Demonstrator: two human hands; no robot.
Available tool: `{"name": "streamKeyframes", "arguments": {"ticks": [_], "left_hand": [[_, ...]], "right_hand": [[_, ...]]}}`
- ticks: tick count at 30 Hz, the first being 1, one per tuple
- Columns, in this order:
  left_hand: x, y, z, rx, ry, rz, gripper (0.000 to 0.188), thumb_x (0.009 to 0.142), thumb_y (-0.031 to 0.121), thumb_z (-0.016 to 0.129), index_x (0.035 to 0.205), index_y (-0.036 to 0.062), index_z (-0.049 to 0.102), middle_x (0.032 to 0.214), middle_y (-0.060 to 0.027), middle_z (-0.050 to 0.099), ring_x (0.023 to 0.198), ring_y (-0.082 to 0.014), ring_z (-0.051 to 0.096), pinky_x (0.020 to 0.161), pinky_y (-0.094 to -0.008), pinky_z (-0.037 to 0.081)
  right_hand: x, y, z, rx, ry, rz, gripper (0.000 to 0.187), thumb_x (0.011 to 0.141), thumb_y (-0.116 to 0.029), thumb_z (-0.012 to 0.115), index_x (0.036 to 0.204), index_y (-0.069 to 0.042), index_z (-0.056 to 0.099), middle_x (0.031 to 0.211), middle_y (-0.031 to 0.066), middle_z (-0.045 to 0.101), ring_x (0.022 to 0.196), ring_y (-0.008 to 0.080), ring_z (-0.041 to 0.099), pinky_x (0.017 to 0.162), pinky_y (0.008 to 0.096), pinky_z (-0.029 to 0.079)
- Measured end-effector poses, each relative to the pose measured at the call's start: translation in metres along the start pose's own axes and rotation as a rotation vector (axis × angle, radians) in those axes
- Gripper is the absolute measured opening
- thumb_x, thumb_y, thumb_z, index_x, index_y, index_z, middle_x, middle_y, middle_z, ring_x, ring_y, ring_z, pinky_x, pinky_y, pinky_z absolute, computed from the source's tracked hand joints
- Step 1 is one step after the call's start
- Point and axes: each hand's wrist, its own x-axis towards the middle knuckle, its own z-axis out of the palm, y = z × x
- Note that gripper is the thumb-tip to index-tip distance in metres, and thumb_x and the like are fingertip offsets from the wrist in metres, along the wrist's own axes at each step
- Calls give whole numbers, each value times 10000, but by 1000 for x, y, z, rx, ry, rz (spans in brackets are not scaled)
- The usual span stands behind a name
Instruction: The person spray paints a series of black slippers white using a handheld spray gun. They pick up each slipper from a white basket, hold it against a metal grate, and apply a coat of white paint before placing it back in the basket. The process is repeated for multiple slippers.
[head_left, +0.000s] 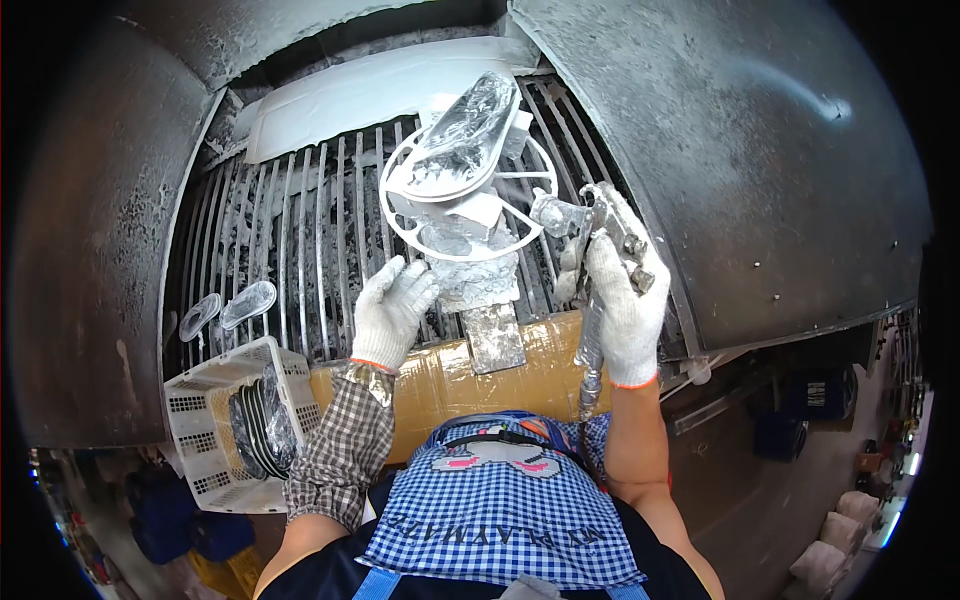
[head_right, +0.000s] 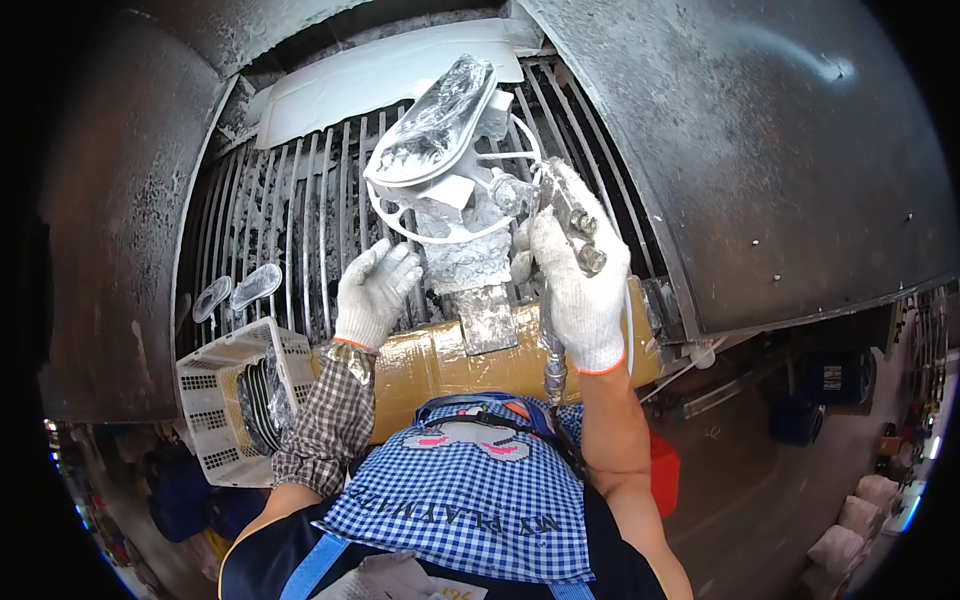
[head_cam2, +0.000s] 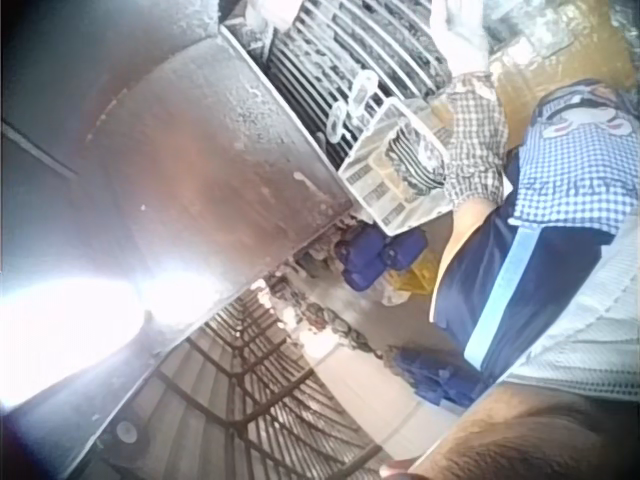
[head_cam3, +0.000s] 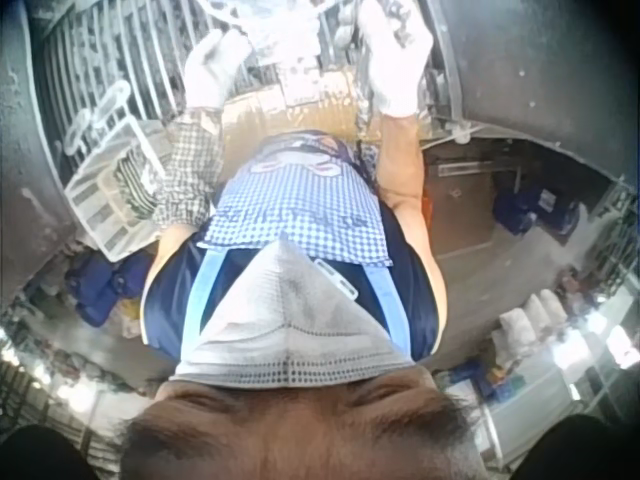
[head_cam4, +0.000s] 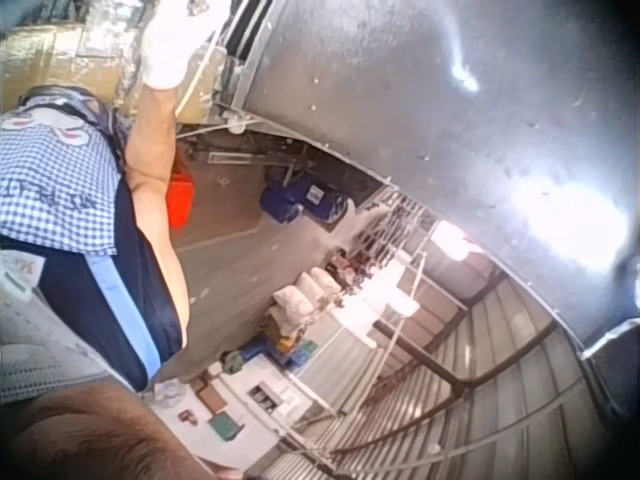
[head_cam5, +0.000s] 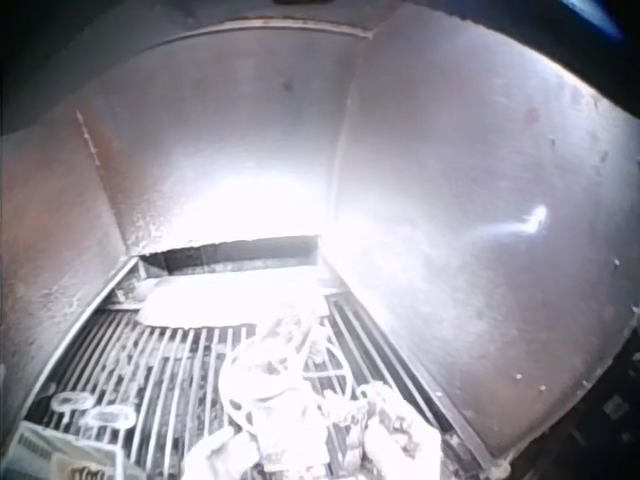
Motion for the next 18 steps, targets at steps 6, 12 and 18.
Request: {"name": "streamKeyframes", "arguments": {"ticks": [6,12,18], "left_hand": [[-8,-13,6,-1,-26,-61,418,1045,227,564,1379,-23,530,1324,-277,646,1190,-428,672,1024,-550,580],[-12,-21,18,-32,-62,-94,446,1054,238,560,1416,-21,528,1298,-263,668,1172,-415,687,1017,-548,587],[-18,-22,32,-51,-163,-64,560,1041,260,598,1513,-20,489,1332,-237,662,1191,-381,684,1037,-513,581]], "right_hand": [[8,0,5,37,-17,-47,521,1072,-96,647,1550,43,492,927,40,685,748,66,617,660,231,535],[15,-2,4,19,30,-120,516,1088,-87,622,1561,47,467,942,45,677,746,65,609,655,224,533],[16,-3,-7,-150,204,-303,509,1093,-110,611,1560,42,475,937,70,693,703,80,619,612,240,537]]}}
